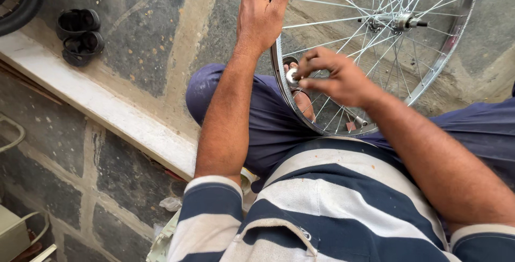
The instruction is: The person sits on the ground and uses a small metal tool to adjust components on a bicycle wheel rim. They rotate the wheel and continue working on the rim and spokes, then set the wheel aside and pick up another wheel to repeat the process.
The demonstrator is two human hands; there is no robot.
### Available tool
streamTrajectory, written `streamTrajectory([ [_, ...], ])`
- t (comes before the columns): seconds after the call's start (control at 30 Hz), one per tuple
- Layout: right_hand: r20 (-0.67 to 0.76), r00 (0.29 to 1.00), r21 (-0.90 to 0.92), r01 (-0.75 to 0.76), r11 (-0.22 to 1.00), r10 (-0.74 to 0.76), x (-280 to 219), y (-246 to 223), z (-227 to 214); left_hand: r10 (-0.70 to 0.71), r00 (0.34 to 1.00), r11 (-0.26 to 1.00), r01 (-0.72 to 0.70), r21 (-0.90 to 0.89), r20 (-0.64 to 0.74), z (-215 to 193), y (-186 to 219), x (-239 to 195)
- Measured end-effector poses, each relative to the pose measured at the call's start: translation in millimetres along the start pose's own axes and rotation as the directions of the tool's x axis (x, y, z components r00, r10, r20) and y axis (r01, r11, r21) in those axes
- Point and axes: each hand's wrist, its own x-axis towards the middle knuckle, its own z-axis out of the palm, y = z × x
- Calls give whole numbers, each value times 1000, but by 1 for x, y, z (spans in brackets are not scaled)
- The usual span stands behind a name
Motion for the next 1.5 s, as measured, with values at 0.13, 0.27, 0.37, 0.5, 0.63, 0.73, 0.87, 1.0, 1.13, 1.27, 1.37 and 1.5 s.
streamTrajectory([
  [0.13,-22,944,-203,-327,923,329,5,9,5,41,999,999,-41,-10,-24,2,2,4],
  [0.27,-40,985,-445,-170,879,170,0,14,8,-20,1000,999,19,42,9,8,-5,2],
  [0.37,42,995,78,-93,993,90,0,13,-2,33,999,999,-33,23,7,8,-8,2],
  [0.5,27,929,-159,-360,919,368,3,12,-3,31,999,999,-32,30,23,10,-9,4],
  [0.63,25,965,-326,-238,915,260,2,15,6,25,999,998,-27,58,39,11,-11,3],
  [0.73,97,966,53,-244,968,238,-3,20,-6,20,999,999,-22,42,49,12,-12,3],
  [0.87,40,945,-15,-323,946,324,0,23,-9,26,999,999,-27,36,32,13,-12,7],
  [1.0,-56,959,-373,-279,885,279,-1,23,11,-27,999,995,23,96,38,17,-16,4],
  [1.13,24,988,-98,-147,984,150,-6,26,-2,29,999,998,-30,58,18,16,-20,6],
  [1.27,31,953,30,-301,953,300,-6,27,-12,32,999,998,-32,47,12,20,-21,8],
  [1.37,-41,927,-376,-361,854,374,1,22,12,26,1000,998,-27,61,12,21,-23,6],
  [1.5,6,986,-311,-157,937,167,1,16,14,-14,999,997,11,78,43,20,-28,5],
])
